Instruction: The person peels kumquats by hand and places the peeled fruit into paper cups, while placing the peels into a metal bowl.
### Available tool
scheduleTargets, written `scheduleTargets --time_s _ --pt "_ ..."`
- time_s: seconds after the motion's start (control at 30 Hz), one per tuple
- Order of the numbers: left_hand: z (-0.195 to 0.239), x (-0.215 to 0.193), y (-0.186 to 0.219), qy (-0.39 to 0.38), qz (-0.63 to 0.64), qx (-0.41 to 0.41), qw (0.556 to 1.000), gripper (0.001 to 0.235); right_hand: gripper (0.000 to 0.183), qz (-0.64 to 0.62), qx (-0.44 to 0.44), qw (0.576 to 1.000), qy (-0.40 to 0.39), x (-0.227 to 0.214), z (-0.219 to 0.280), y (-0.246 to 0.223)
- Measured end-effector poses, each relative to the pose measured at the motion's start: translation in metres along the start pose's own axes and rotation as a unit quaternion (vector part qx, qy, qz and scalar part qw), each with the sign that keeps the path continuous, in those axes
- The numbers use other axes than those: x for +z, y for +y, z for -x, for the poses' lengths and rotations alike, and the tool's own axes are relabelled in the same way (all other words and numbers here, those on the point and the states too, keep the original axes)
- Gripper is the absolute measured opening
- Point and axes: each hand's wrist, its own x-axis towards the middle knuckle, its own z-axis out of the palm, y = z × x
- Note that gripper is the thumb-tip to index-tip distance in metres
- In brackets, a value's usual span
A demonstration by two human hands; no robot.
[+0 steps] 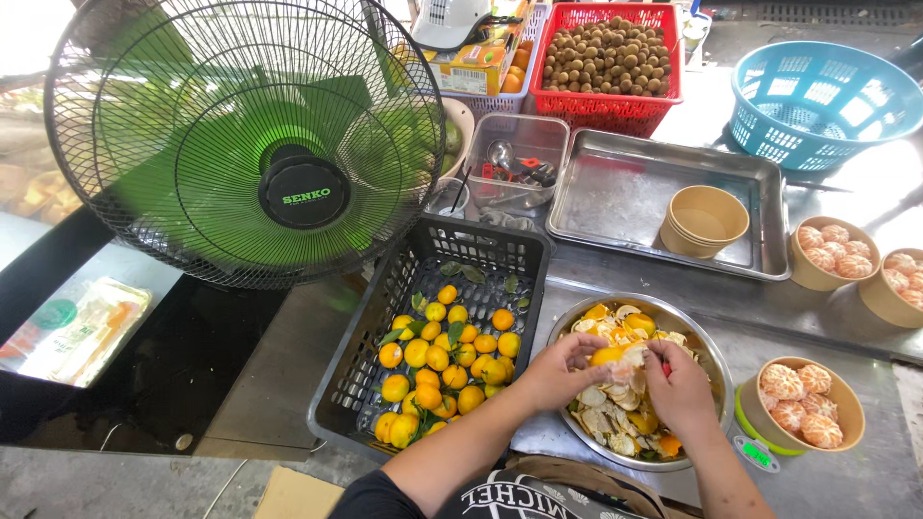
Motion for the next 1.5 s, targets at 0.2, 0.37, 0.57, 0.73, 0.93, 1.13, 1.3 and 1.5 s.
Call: scheduleTargets --time_s 0.2,0.37,0.57,0.73,0.93,1.13,1.3,1.5 --pt "0.005 0.01 0.005 -0.01 -0.031 0.003 0.999 0.075 0.024 -0.084 0.034 0.995 -0.029 0.012 0.01 -0.002" --pt "0.007 0.0 0.018 0.015 0.038 -0.128 0.991 0.06 0.023 -0.13 0.086 0.986 -0.056 0.011 0.007 -0.001" --pt "0.013 -0.008 0.046 0.039 -0.018 -0.034 0.999 0.052 0.027 -0.01 0.038 0.999 0.019 -0.012 -0.015 0.023" --pt "0.025 -0.003 0.077 0.018 -0.116 -0.047 0.992 0.056 0.033 0.073 -0.032 0.996 -0.05 -0.012 0.004 -0.026" --pt "0.028 0.004 0.103 0.045 -0.295 0.081 0.951 0.053 0.042 0.037 -0.142 0.984 -0.1 -0.011 0.014 -0.071" --pt "0.03 0.002 0.113 0.023 -0.318 0.1 0.943 0.058 0.035 -0.007 -0.14 0.977 -0.161 -0.011 0.004 -0.038" --pt "0.029 0.001 0.096 0.018 -0.257 0.02 0.966 0.064 0.036 0.032 -0.168 0.978 -0.121 -0.002 0.016 -0.031" --pt "0.015 -0.004 0.059 -0.075 0.147 -0.037 0.986 0.064 0.025 -0.031 -0.088 0.996 -0.015 -0.002 0.008 -0.029"
